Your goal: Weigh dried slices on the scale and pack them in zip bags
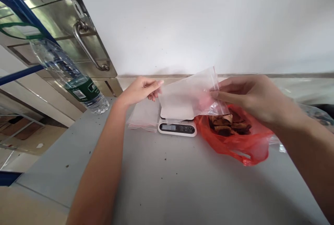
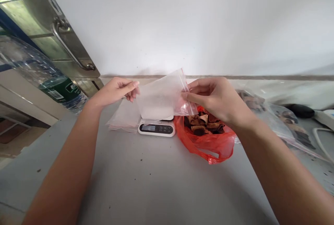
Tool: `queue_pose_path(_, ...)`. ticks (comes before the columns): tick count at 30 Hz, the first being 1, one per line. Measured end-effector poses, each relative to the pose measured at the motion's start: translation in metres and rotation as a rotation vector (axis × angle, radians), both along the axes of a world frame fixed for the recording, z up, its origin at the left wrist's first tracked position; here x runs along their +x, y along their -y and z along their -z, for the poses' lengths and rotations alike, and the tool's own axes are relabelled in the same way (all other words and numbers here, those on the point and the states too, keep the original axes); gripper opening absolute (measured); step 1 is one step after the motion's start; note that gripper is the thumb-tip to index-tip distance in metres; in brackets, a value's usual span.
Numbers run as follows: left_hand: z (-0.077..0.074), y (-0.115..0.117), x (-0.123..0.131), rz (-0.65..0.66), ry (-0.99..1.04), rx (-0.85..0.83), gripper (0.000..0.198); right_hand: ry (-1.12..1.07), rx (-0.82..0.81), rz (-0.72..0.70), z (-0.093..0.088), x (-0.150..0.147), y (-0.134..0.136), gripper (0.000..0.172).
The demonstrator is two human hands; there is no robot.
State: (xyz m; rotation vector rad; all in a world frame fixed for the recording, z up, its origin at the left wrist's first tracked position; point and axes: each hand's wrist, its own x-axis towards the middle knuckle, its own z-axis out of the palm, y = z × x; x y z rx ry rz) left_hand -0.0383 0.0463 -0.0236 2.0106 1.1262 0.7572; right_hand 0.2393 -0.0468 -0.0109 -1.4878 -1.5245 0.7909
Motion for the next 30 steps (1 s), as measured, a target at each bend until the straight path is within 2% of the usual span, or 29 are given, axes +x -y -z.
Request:
queue_pose_path(2, 0.002, -0.003, -0.02, -0.081, -0.071, -0.081, 0.056, 0.055, 0.121, 0.056, 0.004, -0.009, -0.003, 0.021)
queue_pose_path(5, 0.011, -0.005, -0.045, -0.289, -0.151, -0.257, 0.048, 0.129, 0.346, 0.068, 0.009, -0.032, -0.011, 0.016)
queue_pose_path(7, 0.018, -0.005, -0.055, -0.41, -0.172, -0.395, 0.043, 0.286, 0.518, -0.023, 0.013, -0.053, -0.02, 0.018)
queue_pose_path(10, 0.029, -0.006, -0.065, -0.459, -0.16, -0.472, 0.041, 0.641, 0.671, -0.227, 0.022, -0.093, -0.033, 0.026)
queue_pose_path(13, 0.04, -0.009, -0.072, -0.491, -0.126, -0.419, 0.042, 0.926, 0.596, -0.429, 0.036, -0.132, -0.042, 0.034)
queue_pose_path(17, 0.054, -0.014, -0.08, -0.515, -0.066, -0.351, 0.042, 1.061, 0.426, -0.606, 0.056, -0.161, -0.042, 0.033)
queue_pose_path(25, 0.066, -0.021, -0.082, -0.382, -0.06, -0.306, 0.019, 1.007, 0.28, -0.706, 0.085, -0.165, -0.03, 0.027)
queue_pose_path(27, 0.067, -0.022, -0.082, -0.365, -0.103, -0.293, 0.023, 1.011, 0.278, -0.725, 0.088, -0.166, -0.028, 0.029)
queue_pose_path(30, 0.066, -0.023, -0.079, -0.353, -0.195, -0.23, 0.041, 1.006, 0.279, -0.748, 0.09, -0.166, -0.027, 0.034)
